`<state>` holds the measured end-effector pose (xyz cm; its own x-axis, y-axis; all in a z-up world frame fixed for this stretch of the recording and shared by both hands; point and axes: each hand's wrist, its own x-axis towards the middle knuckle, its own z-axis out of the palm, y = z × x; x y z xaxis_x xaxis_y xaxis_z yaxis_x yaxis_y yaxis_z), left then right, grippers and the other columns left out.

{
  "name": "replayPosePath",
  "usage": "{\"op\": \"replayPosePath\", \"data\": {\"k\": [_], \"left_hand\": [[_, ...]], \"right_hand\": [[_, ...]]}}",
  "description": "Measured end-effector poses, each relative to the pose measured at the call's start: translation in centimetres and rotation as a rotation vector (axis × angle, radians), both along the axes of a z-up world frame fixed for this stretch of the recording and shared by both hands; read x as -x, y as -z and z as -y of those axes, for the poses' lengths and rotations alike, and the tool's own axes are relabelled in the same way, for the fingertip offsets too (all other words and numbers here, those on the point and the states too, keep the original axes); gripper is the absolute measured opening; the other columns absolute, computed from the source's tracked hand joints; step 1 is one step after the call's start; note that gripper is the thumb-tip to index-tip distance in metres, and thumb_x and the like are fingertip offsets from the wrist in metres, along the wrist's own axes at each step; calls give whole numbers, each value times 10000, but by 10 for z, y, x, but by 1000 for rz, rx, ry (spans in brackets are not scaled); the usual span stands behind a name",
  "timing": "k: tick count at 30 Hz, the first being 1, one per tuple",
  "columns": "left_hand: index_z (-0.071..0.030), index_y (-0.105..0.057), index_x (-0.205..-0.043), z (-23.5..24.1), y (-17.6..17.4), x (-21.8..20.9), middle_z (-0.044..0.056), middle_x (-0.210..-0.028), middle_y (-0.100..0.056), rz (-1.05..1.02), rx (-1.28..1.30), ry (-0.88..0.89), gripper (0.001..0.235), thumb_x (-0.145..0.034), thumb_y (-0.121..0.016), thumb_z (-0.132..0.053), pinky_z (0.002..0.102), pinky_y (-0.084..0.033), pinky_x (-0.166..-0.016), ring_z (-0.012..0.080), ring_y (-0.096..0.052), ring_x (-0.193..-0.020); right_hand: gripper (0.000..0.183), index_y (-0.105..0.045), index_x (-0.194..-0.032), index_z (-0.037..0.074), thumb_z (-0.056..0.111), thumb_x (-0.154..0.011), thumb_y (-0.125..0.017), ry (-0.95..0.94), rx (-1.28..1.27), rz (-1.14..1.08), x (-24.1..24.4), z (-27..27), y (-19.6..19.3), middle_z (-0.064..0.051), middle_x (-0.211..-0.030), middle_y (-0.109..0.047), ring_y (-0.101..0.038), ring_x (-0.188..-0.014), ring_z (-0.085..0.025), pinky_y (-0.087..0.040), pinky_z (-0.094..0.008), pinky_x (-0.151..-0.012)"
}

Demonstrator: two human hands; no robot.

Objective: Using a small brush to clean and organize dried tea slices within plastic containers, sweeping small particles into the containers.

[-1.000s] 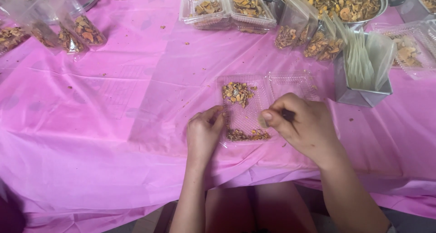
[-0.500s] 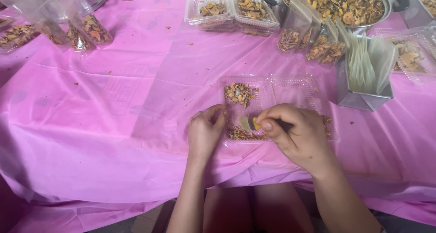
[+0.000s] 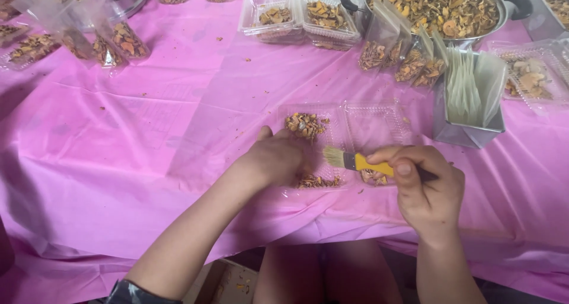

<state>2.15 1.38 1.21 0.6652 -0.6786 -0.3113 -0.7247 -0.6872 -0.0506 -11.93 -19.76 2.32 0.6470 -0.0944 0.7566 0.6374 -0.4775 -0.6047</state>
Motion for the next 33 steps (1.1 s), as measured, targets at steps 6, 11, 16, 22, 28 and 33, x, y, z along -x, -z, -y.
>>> {"op": "replayPosePath", "data": {"k": [6, 11, 16, 22, 28, 33], "left_hand": [[-329, -801, -881, -5, 24, 8, -68, -1054, -649, 85, 294, 160, 177, -726, -783, -246, 486, -318, -819, 235, -508, -1147], [-230, -727, -798, -19, 40, 9, -39, -958, -606, 113, 438, 186, 78, -727, -700, -210, 450, -279, -755, 238, -536, -1040], [-224, -708, -857, -26, 16, 12, -86, -960, -668, 14, 653, 178, 217, -729, -618, -74, 430, -269, -675, 181, -621, -1010], [-68, -737, -907, -27, 25, 1, -40, -769, -643, -347, 975, -39, 52, -923, -722, -116, 255, -478, -816, 36, -634, -920], [-149, -306, -649, -29, 24, -1, -44, -610, -278, -302, 1010, -119, 417, -908, -608, -25, 307, -266, -581, 99, -278, -601], [-118, -785, -1054, -19, 16, -12, -38, -988, -800, -241, 1059, -76, 193, -910, -664, -76, 259, -522, -833, 59, -694, -920]], "right_hand": [[383, -647, -937, -17, 285, -1093, -472, 91, -31, -54, 13, 8, 3, -133, -957, -749, -766, -918, -240, -601, -304, -872], [382, -648, -931, -9, 292, -1093, -479, 77, -51, -67, 11, 6, 8, -131, -942, -745, -768, -919, -250, -614, -323, -889], [395, -664, -923, 14, 320, -1094, -483, 107, -57, -76, 11, 2, 14, -102, -922, -743, -752, -915, -219, -594, -321, -915], [324, -505, -997, 39, 345, -1102, -488, -93, -261, 164, 9, -10, 45, -210, -976, -698, -773, -920, -349, -703, -411, -814], [338, -560, -881, 20, 275, -1088, -481, 28, -230, 41, 16, -11, 46, -192, -896, -741, -776, -807, -273, -649, -339, -758], [329, -606, -881, 14, 278, -1052, -511, -11, -141, -63, 18, -16, 39, -163, -949, -768, -785, -898, -259, -638, -339, -818]]}}
